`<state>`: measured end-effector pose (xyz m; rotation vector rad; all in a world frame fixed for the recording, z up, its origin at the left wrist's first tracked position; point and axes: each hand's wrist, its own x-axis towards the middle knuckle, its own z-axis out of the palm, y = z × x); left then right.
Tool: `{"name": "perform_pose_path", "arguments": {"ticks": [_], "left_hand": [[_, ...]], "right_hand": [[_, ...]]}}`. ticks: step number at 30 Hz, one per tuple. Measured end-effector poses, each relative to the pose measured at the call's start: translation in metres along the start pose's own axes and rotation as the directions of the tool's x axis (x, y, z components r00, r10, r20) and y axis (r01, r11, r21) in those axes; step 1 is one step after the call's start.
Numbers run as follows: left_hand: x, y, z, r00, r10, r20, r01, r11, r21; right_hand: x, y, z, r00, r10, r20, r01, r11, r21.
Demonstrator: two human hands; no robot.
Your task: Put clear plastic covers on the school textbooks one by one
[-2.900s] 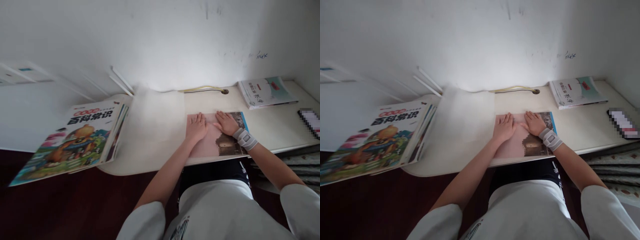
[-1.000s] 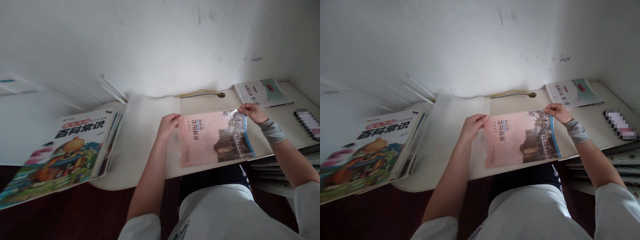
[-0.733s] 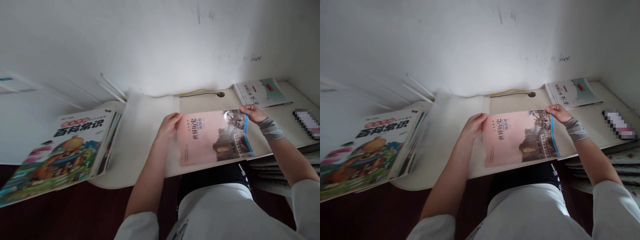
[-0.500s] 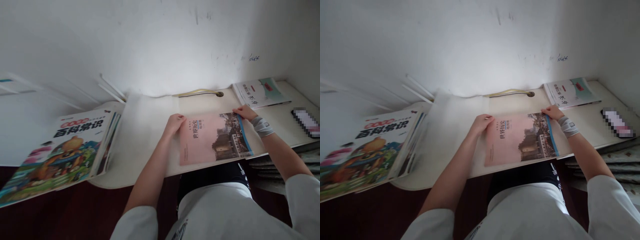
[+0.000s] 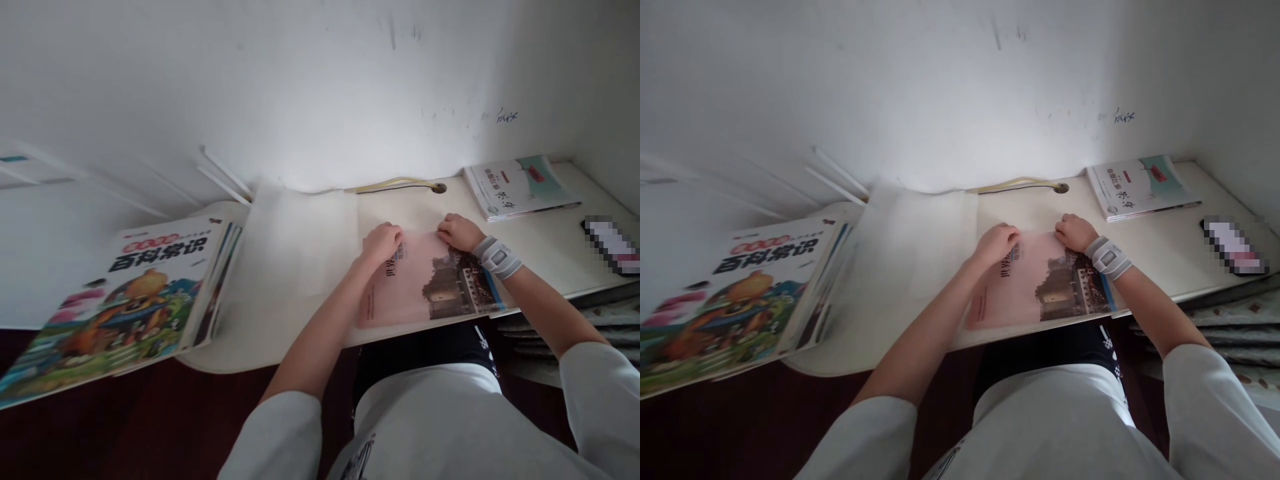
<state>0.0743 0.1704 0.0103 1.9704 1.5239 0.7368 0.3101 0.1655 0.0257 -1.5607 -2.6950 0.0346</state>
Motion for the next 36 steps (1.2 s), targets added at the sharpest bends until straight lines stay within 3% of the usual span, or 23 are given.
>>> {"name": "perform_pose_path", "arguments": {"ticks": [8, 17, 23, 28, 32, 36], "left_hand": [[0.008, -0.002, 0.0, 0.997, 0.056, 0.046, -0.062, 0.99, 0.13], [0.024, -0.009, -0.002, 0.982, 0.065, 0.179, -0.095, 0.982, 0.163], [0.029, -0.002, -0.005, 0.955, 0.114, 0.275, -0.164, 0.972, 0.169], [0.022, 0.014, 0.01, 0.934, 0.216, 0.284, -0.267, 0.951, 0.154], [0.022, 0.018, 0.019, 0.934, 0.236, 0.267, -0.285, 0.945, 0.162], [0.023, 0.015, 0.014, 0.941, 0.216, 0.262, -0.265, 0.949, 0.173]], "right_hand": [[0.0, 0.021, 0.007, 0.997, 0.015, -0.071, -0.001, 0.981, 0.192], [0.003, 0.027, 0.011, 0.998, -0.027, -0.054, 0.037, 0.979, 0.2], [0.017, 0.012, 0.012, 0.996, -0.079, -0.052, 0.088, 0.972, 0.218], [0.029, -0.009, 0.017, 0.991, -0.127, -0.051, 0.136, 0.962, 0.236], [0.031, -0.014, 0.017, 0.992, -0.12, -0.027, 0.123, 0.967, 0.223], [0.03, -0.01, 0.011, 0.998, -0.067, 0.016, 0.062, 0.977, 0.205]]}}
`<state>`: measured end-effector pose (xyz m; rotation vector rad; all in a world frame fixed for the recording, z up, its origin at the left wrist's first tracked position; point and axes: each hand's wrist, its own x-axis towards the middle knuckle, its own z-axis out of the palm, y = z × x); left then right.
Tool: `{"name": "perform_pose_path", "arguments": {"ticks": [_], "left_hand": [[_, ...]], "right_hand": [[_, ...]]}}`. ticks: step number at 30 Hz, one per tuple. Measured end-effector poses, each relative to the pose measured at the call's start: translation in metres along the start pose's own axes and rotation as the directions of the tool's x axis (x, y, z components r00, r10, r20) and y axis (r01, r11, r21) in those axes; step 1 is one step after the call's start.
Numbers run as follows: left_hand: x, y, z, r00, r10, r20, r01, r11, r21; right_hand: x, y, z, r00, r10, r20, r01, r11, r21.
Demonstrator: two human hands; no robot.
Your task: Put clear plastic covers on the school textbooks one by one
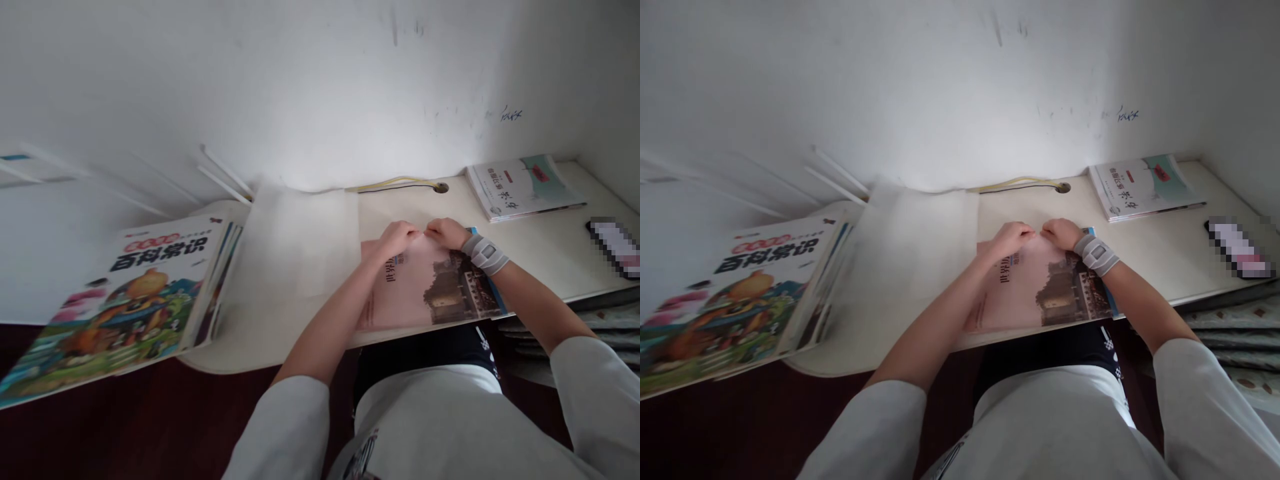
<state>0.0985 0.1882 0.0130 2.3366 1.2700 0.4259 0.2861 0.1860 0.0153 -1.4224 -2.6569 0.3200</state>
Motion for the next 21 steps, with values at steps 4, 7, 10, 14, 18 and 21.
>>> {"name": "perform_pose_path", "arguments": {"ticks": [4, 7, 10, 14, 18, 21], "left_hand": [[-0.008, -0.01, -0.013, 0.999, -0.048, 0.005, 0.048, 0.999, 0.016], [-0.014, -0.02, -0.02, 0.995, -0.099, 0.0, 0.099, 0.995, 0.033], [-0.017, -0.029, -0.019, 0.99, -0.143, -0.014, 0.144, 0.988, 0.062], [-0.018, -0.032, -0.012, 0.981, -0.186, -0.058, 0.192, 0.973, 0.128], [-0.021, -0.03, -0.009, 0.974, -0.189, -0.127, 0.211, 0.959, 0.19], [-0.025, -0.029, -0.007, 0.968, -0.183, -0.172, 0.22, 0.948, 0.23]], "right_hand": [[-0.002, 0.005, -0.007, 0.997, 0.066, 0.046, -0.066, 0.998, -0.006], [-0.002, 0.006, -0.007, 0.992, 0.113, 0.056, -0.112, 0.994, -0.014], [-0.001, 0.006, -0.004, 0.98, 0.192, 0.049, -0.19, 0.98, -0.057], [-0.006, 0.007, -0.002, 0.946, 0.324, 0.009, -0.319, 0.935, -0.155], [-0.022, 0.013, -0.003, 0.896, 0.439, -0.064, -0.441, 0.867, -0.234], [-0.035, 0.021, -0.005, 0.849, 0.514, -0.123, -0.527, 0.805, -0.273]]}}
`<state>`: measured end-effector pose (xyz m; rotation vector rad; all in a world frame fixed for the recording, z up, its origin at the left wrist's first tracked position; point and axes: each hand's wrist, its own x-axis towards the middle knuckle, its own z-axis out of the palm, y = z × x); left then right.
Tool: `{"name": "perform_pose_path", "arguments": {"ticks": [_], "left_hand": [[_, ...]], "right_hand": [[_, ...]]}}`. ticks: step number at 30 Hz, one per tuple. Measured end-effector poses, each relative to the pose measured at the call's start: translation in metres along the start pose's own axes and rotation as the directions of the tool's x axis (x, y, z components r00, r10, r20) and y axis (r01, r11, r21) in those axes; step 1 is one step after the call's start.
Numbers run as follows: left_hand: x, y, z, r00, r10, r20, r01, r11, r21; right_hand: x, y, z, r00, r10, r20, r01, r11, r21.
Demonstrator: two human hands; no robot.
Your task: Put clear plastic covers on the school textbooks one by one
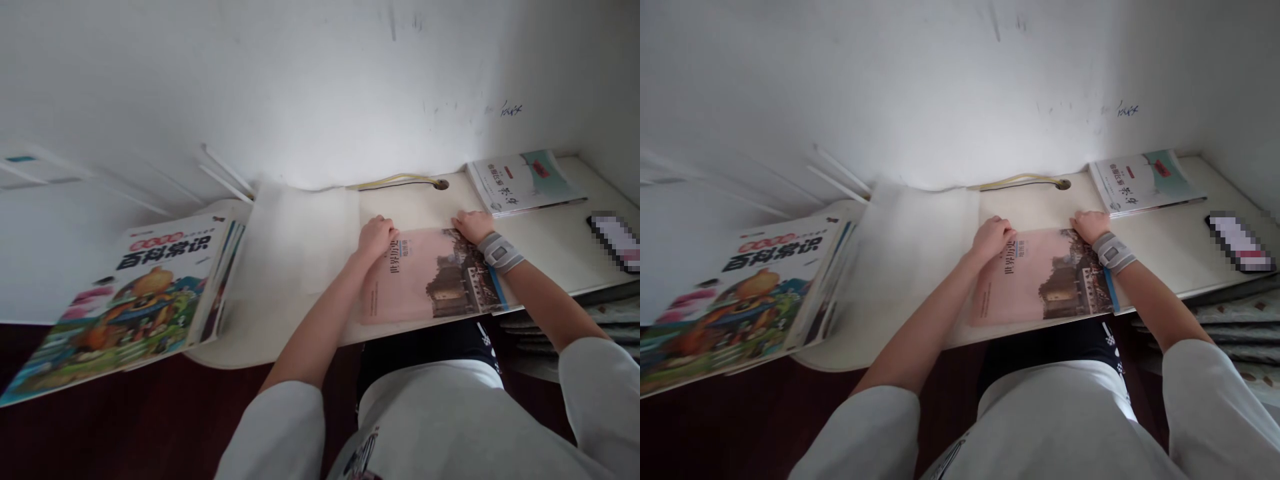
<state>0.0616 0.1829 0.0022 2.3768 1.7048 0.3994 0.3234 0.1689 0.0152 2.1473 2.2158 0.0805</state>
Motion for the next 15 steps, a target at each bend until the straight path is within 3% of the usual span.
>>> {"name": "perform_pose_path", "arguments": {"ticks": [8, 12, 14, 15], "left_hand": [[-0.006, -0.006, 0.012, 0.995, 0.012, -0.104, -0.012, 1.0, 0.007], [-0.01, -0.002, 0.014, 0.992, 0.029, -0.124, -0.032, 0.999, -0.022], [-0.018, 0.005, 0.017, 0.991, 0.041, -0.127, -0.046, 0.998, -0.031], [-0.023, 0.01, 0.018, 0.991, 0.05, -0.128, -0.054, 0.998, -0.034]], "right_hand": [[-0.025, 0.046, -0.007, 0.97, 0.237, -0.048, -0.238, 0.971, -0.023], [-0.086, 0.069, -0.02, 0.981, 0.191, -0.043, -0.186, 0.977, 0.1], [-0.131, 0.079, -0.018, 0.991, 0.065, 0.115, -0.1, 0.939, 0.328], [-0.154, 0.083, -0.013, 0.978, 0.031, 0.204, -0.114, 0.905, 0.409]]}}
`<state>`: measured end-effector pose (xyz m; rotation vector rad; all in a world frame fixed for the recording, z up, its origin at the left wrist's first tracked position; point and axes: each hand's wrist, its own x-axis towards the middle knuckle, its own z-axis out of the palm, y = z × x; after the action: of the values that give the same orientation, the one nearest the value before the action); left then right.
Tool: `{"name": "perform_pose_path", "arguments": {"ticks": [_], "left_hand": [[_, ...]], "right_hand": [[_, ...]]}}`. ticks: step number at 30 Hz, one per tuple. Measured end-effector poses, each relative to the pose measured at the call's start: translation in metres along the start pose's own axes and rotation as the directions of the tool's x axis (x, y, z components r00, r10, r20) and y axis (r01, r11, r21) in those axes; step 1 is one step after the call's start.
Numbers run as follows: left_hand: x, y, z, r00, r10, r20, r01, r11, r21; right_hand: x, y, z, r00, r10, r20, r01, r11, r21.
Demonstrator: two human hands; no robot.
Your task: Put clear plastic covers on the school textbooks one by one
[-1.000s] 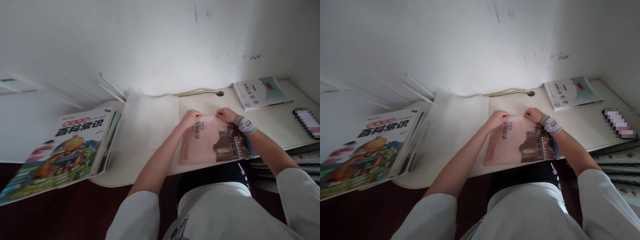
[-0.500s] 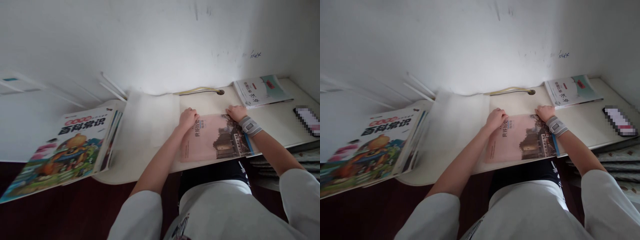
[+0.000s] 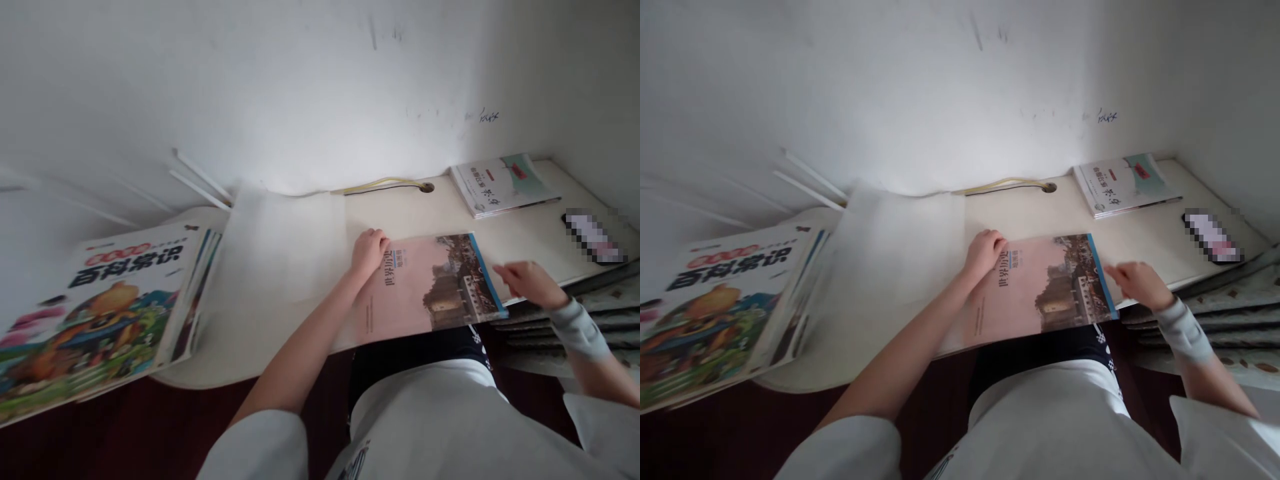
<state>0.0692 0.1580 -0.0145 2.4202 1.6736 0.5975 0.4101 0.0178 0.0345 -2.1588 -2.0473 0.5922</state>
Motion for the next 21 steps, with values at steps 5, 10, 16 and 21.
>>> {"name": "perform_pose_path", "arguments": {"ticks": [5, 10, 16, 21], "left_hand": [[-0.024, 0.023, 0.003, 0.998, 0.058, 0.013, -0.058, 0.998, -0.008], [-0.032, 0.029, 0.003, 0.998, 0.057, 0.02, -0.056, 0.997, -0.047], [-0.032, 0.023, 0.006, 0.993, 0.009, -0.117, -0.04, 0.962, -0.272], [-0.032, 0.015, -0.009, 0.961, -0.113, -0.252, -0.004, 0.907, -0.422]], "right_hand": [[-0.074, 0.029, 0.055, 0.955, 0.131, 0.266, -0.279, 0.699, 0.659], [-0.086, 0.018, 0.072, 0.959, 0.188, 0.212, -0.26, 0.291, 0.921], [-0.054, 0.033, 0.029, 0.958, 0.282, 0.045, -0.12, 0.257, 0.959], [0.005, 0.086, -0.026, 0.903, 0.419, -0.094, -0.04, 0.301, 0.953]]}}
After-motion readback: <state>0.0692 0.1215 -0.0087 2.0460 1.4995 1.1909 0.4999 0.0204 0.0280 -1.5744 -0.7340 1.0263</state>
